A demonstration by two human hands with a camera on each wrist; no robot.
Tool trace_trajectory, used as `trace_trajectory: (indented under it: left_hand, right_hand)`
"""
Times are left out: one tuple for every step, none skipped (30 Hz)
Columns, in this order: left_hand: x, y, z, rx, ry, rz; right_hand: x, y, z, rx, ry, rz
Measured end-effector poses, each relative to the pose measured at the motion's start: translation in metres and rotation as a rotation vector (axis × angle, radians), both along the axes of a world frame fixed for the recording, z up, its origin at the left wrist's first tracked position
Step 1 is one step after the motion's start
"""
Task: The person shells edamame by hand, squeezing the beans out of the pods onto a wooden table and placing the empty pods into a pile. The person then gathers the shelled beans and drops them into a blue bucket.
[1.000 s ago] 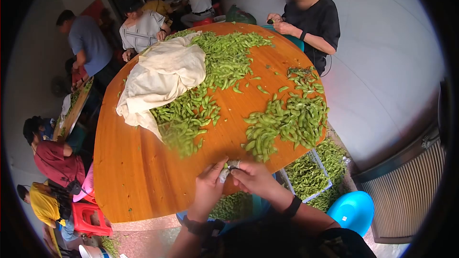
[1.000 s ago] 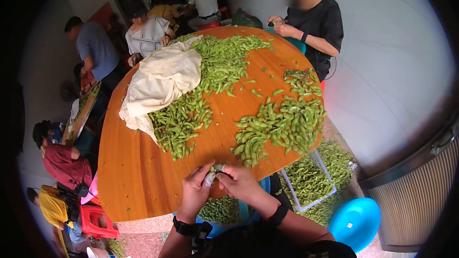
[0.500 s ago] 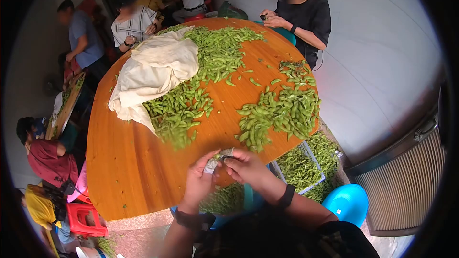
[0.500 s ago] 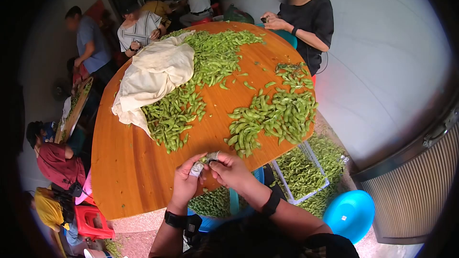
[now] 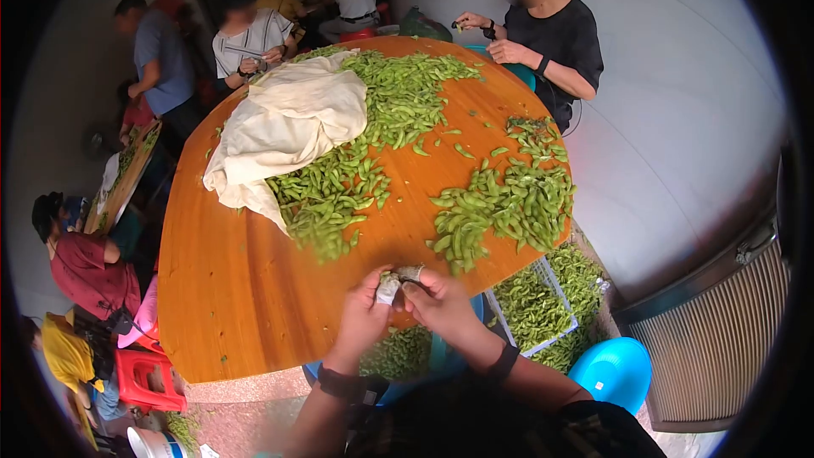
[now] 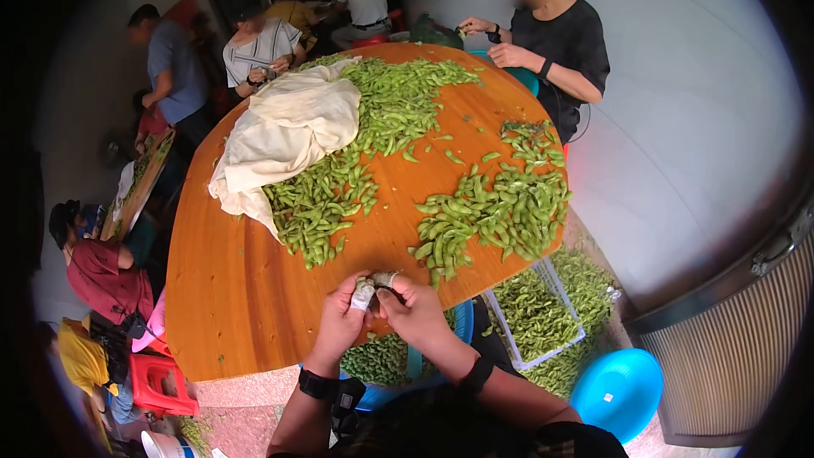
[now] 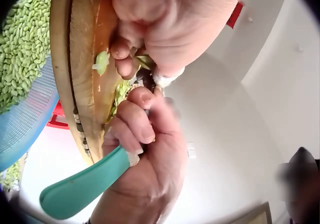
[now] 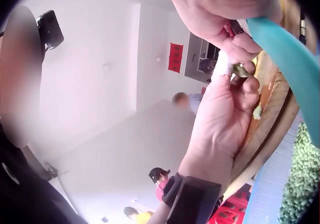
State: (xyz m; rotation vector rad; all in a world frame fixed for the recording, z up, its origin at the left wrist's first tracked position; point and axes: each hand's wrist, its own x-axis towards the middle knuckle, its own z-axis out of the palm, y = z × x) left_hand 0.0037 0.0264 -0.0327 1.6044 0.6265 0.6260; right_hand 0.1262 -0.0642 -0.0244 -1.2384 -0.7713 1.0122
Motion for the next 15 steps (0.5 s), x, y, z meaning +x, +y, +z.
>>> trace_trajectory:
  left_hand:
    - [0.0,0.001,-0.002,0.001,-0.003,0.003]
    - [-0.001,0.002,-0.007,-0.091,-0.104,0.033]
    - [-0.001,0.003,-0.009,-0.184,-0.204,0.063]
    - [-0.002,0.004,-0.009,-0.184,-0.206,0.066]
    - [-0.002,0.004,-0.008,-0.17,-0.195,0.034]
    - [-0.002,0.005,-0.008,-0.157,-0.183,0.002]
    - [-0.003,0.004,-0.008,-0.158,-0.184,0.005]
    - [-0.003,0.004,-0.009,-0.162,-0.192,0.02]
    - [-0.004,0.003,-0.009,-0.167,-0.199,0.035]
    - [-0.004,0.003,-0.009,-0.168,-0.199,0.036]
    - [-0.004,0.004,-0.008,-0.223,-0.162,0.052]
    - [-0.005,0.003,-0.007,-0.28,-0.125,0.069]
    - [-0.004,0.001,-0.003,-0.284,-0.125,0.075]
    - [-0.002,-0.002,0.002,-0.324,-0.114,0.118]
    - [0.0,-0.004,0.006,-0.364,-0.104,0.159]
  right_hand:
    - [-0.001,0.0,0.001,0.037,0.033,-0.024]
    - [0.0,-0.001,0.003,0.038,0.031,-0.022]
    - [0.0,-0.002,0.005,0.023,0.006,-0.023]
    - [0.0,-0.003,0.007,0.008,-0.019,-0.023]
    - [0.0,-0.004,0.009,0.007,-0.02,-0.019]
    - [-0.002,-0.005,0.009,0.041,-0.046,-0.021]
    - [-0.003,-0.007,0.009,0.073,-0.072,-0.023]
    - [-0.004,-0.007,0.007,0.072,-0.073,-0.019]
    - [-0.005,-0.008,0.003,0.076,-0.127,-0.021]
    - [-0.005,-0.008,0.001,0.08,-0.181,-0.024]
    - [-0.007,-0.008,0.001,0.078,-0.18,-0.022]
    - [-0.009,-0.01,0.003,0.073,-0.154,-0.017]
    - [-0.01,-0.011,0.004,0.067,-0.128,-0.011]
    - [-0.01,-0.012,0.004,0.063,-0.126,-0.006]
    - [-0.009,-0.011,0.004,0.072,-0.105,-0.011]
